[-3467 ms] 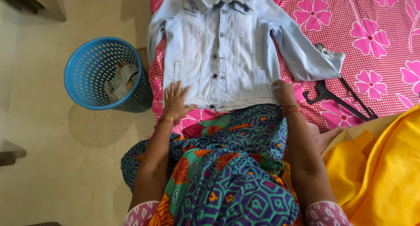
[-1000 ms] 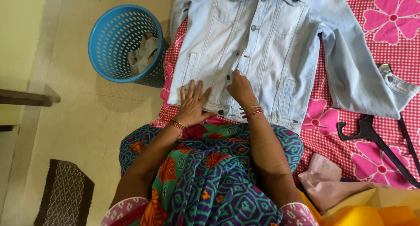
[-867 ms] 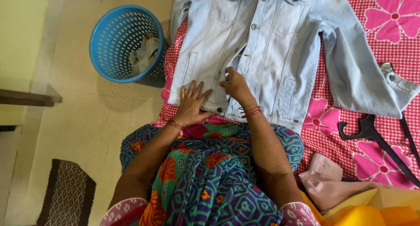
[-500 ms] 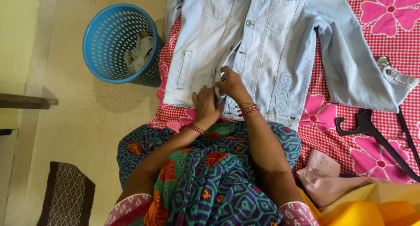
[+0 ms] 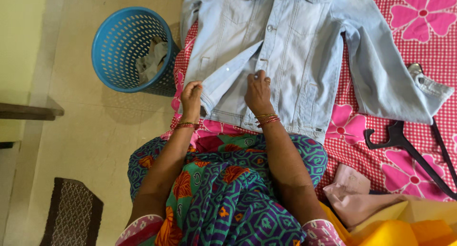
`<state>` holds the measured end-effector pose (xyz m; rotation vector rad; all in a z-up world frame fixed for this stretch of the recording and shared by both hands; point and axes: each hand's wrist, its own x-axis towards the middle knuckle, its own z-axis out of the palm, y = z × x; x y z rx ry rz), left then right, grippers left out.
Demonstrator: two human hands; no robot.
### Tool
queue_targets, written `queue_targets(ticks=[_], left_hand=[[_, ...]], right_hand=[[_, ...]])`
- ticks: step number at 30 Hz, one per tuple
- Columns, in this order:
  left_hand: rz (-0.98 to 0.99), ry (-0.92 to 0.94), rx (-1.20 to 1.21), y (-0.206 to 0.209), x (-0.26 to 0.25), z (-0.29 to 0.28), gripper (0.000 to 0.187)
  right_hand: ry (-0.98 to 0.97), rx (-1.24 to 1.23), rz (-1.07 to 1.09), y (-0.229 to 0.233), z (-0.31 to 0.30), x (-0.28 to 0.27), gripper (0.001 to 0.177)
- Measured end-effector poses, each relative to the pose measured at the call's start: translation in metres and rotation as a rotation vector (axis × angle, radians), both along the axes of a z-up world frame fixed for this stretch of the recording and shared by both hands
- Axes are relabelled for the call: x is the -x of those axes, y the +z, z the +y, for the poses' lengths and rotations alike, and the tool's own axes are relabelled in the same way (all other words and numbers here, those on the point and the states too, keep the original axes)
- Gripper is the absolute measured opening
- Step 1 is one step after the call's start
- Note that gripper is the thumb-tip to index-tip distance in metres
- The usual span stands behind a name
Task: The person buttons a light-colored denim jacket laid on a bed. She fastens the buttons from bottom to top, smooths the fabric, and briefly turns the jacket inside out before laying it flat again.
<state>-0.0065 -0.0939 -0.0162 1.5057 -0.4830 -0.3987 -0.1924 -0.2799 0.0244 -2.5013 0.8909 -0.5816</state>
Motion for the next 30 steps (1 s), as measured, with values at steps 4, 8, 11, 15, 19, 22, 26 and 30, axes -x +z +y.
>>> queue_targets(ticks=[4,8,11,15,19,22,26,30], left_hand=[[-0.075,-0.015,-0.054,0.029,0.007,0.006,0.012],[-0.181,-0.118,-0.07,0.047,0.028,0.007,0.02],[-0.173,-0.333,-0.352,0.053,0.077,0.003,0.034],[-0.789,-0.76,-0.597,0.082,0.126,-0.002,0.056],[-0.842,-0.83,-0.641,0.104,0.123,-0.011,0.065],[-0.834,-0.834,-0.571,0.107,0.12,-0.012,0.066],[-0.823,-0.836,-0.529,0.097,0.115,-0.011,0.069],[-0.791,-0.822,-0.478,0.085,0.113,-0.011,0.069]], right_hand=[[0.067,-0.107,-0.016,-0.004,-0.011,0.003,0.036],[0.119,-0.174,-0.212,0.027,-0.034,0.031,0.046],[0.07,-0.223,-0.277,0.057,-0.046,0.054,0.048],[0.06,-0.293,-0.257,0.077,-0.046,0.064,0.048],[0.111,-0.234,-0.207,0.069,-0.027,0.047,0.046],[0.123,-0.266,-0.125,0.052,-0.016,0.033,0.039],[0.176,-0.266,-0.063,0.019,-0.011,0.015,0.033],[0.199,-0.247,-0.056,0.004,-0.011,0.008,0.037]])
